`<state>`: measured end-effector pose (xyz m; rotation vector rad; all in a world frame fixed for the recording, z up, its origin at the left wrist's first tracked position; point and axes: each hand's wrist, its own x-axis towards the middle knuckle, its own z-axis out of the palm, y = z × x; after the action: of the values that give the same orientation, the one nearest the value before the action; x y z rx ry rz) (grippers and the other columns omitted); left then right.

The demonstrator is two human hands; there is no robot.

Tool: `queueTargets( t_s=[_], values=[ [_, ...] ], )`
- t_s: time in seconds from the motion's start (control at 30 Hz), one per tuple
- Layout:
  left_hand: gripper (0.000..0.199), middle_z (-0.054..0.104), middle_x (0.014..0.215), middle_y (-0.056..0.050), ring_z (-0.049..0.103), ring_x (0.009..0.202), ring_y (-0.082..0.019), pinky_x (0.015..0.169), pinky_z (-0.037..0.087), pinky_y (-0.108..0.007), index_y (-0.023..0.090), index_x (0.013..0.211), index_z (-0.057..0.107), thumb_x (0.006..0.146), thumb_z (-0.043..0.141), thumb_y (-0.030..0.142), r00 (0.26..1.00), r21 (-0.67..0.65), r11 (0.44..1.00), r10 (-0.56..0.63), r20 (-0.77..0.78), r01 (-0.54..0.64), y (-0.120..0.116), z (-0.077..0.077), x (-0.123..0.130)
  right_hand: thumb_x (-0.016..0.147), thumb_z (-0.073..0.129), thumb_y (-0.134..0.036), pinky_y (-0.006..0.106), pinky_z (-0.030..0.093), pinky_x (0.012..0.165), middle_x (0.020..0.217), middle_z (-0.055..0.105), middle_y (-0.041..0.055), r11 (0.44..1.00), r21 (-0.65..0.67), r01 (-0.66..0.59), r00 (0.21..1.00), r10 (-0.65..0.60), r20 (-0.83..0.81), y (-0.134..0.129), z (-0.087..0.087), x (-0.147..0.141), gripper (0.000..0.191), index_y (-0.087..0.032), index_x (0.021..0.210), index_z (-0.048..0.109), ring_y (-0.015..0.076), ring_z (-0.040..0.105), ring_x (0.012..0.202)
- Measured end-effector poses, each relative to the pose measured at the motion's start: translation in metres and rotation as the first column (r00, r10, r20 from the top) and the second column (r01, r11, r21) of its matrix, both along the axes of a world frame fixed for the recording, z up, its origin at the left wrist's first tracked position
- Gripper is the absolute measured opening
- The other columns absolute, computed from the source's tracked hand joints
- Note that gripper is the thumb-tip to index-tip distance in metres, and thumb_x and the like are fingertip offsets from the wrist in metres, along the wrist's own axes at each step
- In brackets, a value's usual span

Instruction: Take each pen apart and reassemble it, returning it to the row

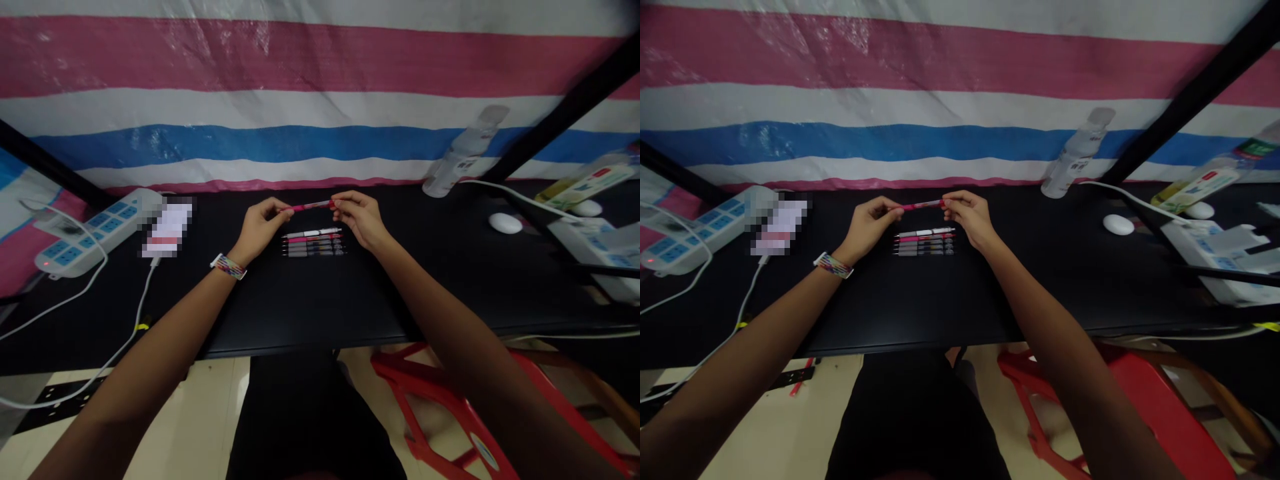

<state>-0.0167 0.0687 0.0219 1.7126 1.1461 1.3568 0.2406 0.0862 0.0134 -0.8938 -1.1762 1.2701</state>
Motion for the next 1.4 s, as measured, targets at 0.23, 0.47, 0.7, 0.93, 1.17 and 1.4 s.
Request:
queueTargets(
  t_s=[0.23,0.47,0.7,0.93,1.17,1.4],
  values=[
    [0.023,0.071,0.075,-0.001,0.066,0.072,-0.017,0.076,0.053,-0.032,0.024,0.086,0.076,0.093,0.086,0.044,1.000,0.038,0.999,0.012,0.014,-0.012,0.002,-0.002,0.000,0.081,0.093,-0.037,0.038,0.064,0.082,0.086,0.073,0.0025,1.000,-0.006,0.004,1.000,-0.004,0.003,0.002,-0.001,0.001,0.023,-0.024,0.094,0.079,0.0173,0.068,0.079],
    [0.033,0.069,0.067,-0.001,0.066,0.066,-0.017,0.072,0.054,-0.032,0.024,0.079,0.076,0.099,0.080,0.050,1.000,0.008,1.000,0.013,0.005,-0.013,0.001,-0.002,0.000,0.079,0.093,-0.032,0.037,0.064,0.080,0.084,0.075,0.0023,0.999,-0.033,0.008,0.999,-0.009,-0.034,0.002,0.000,0.001,0.019,-0.024,0.092,0.082,0.0170,0.069,0.078],
    [0.012,0.076,0.081,-0.003,0.073,0.078,-0.018,0.079,0.059,-0.032,0.022,0.092,0.077,0.096,0.084,0.032,0.995,-0.004,0.999,0.039,0.092,-0.039,0.007,-0.007,-0.003,0.082,0.089,-0.023,0.035,0.062,0.079,0.083,0.075,0.0036,0.999,-0.050,0.007,0.996,-0.011,-0.088,0.003,0.001,0.003,0.012,-0.022,0.091,0.082,0.0161,0.067,0.077],
    [0.015,0.081,0.096,-0.005,0.081,0.093,-0.020,0.093,0.065,-0.035,0.020,0.105,0.077,0.091,0.084,0.022,0.986,0.005,0.999,0.031,0.161,-0.032,0.016,-0.015,-0.009,0.083,0.086,-0.025,0.032,0.058,0.073,0.077,0.070,0.0027,0.991,-0.122,0.063,0.989,-0.079,-0.126,0.006,0.003,0.007,0.011,-0.021,0.084,0.076,0.0163,0.065,0.075],
    [0.016,0.082,0.096,-0.005,0.081,0.093,-0.020,0.094,0.066,-0.035,0.022,0.103,0.078,0.089,0.084,0.017,0.981,0.021,0.998,0.059,0.183,-0.064,0.020,-0.021,-0.013,0.082,0.078,-0.022,0.031,0.054,0.068,0.075,0.067,0.0030,0.984,-0.157,0.080,0.983,-0.104,-0.154,0.008,0.005,0.010,0.005,-0.021,0.080,0.073,0.0151,0.060,0.070],
    [0.017,0.082,0.096,-0.005,0.080,0.094,-0.020,0.091,0.067,-0.036,0.023,0.103,0.078,0.088,0.084,0.018,0.980,0.039,0.996,0.074,0.184,-0.082,0.022,-0.023,-0.015,0.083,0.077,-0.024,0.033,0.053,0.067,0.075,0.065,0.0029,0.980,-0.159,0.121,0.978,-0.144,-0.148,0.010,0.004,0.011,0.008,-0.023,0.079,0.070,0.0158,0.059,0.068]
  ],
)
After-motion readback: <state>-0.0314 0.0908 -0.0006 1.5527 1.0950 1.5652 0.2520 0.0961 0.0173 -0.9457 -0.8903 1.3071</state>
